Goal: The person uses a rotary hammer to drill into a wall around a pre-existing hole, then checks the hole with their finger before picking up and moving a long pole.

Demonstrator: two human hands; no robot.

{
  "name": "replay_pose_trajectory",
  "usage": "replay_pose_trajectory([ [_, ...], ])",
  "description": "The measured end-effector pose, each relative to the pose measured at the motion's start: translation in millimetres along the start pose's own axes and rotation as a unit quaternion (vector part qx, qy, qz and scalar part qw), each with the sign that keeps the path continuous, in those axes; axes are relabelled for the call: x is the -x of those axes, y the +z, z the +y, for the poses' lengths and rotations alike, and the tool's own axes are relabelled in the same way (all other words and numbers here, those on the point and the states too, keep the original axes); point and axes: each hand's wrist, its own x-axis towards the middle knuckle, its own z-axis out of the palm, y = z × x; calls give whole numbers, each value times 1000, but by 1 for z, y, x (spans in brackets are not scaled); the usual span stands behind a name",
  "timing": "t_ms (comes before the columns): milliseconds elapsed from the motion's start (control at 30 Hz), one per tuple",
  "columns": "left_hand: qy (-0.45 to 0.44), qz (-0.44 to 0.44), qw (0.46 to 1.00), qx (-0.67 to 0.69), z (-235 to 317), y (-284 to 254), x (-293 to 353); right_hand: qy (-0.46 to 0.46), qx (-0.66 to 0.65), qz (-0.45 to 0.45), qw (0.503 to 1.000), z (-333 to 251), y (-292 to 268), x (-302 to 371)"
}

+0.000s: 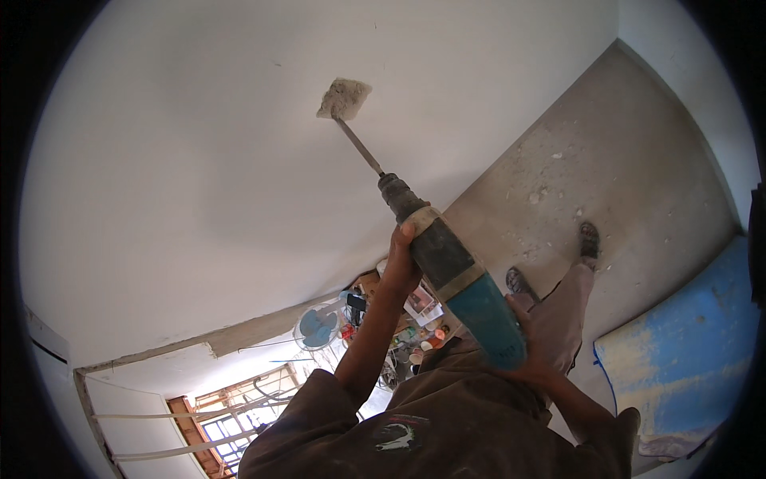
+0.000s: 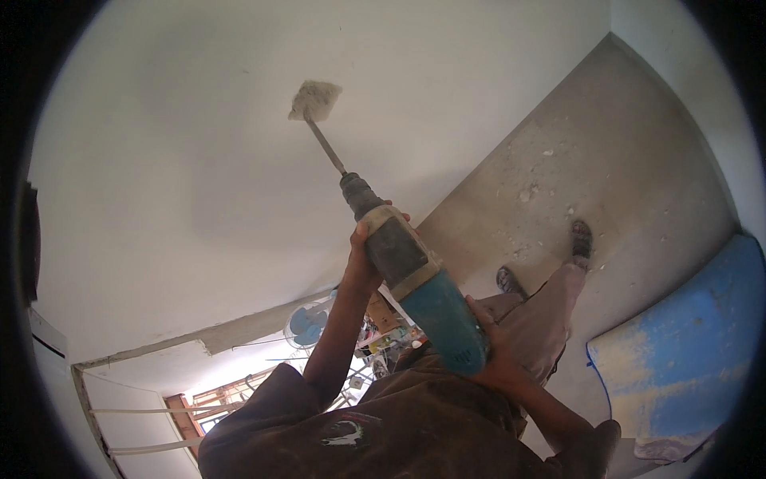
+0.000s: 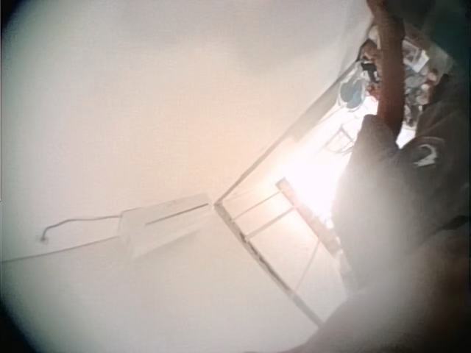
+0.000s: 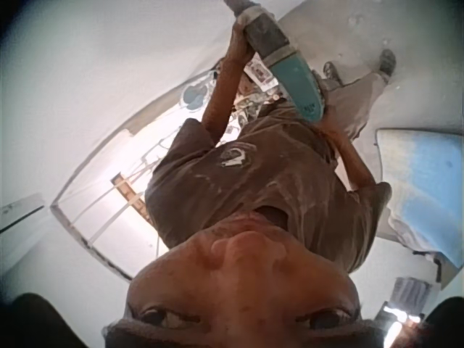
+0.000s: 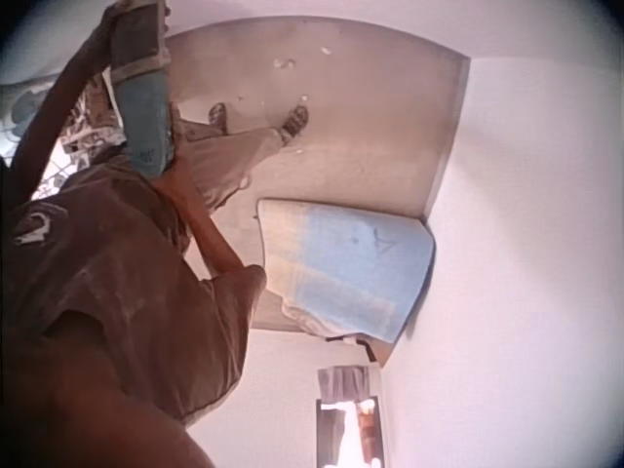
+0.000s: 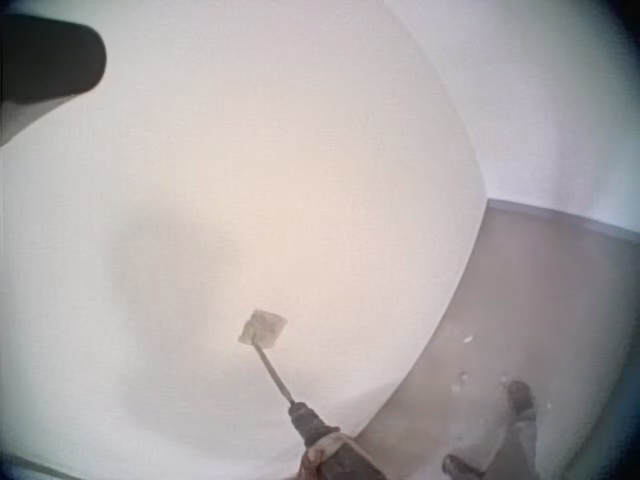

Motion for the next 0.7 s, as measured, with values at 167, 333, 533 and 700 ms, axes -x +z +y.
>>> replay_pose_trajectory([
  [167, 15, 21, 1000, -2, 14, 38, 1, 18, 2, -43, 999, -36, -49, -3],
  [333, 20, 30, 997, 70, 30, 60, -7, 16, 32, -86, 996, -54, -84, -27],
  [533, -19, 48, 993, 107, 57, 83, -12, 35, 7, -98, 995, -103, -109, -49],
  [700, -27, 46, 993, 103, 78, 80, -9, 36, -16, -67, 997, -123, -87, -51],
])
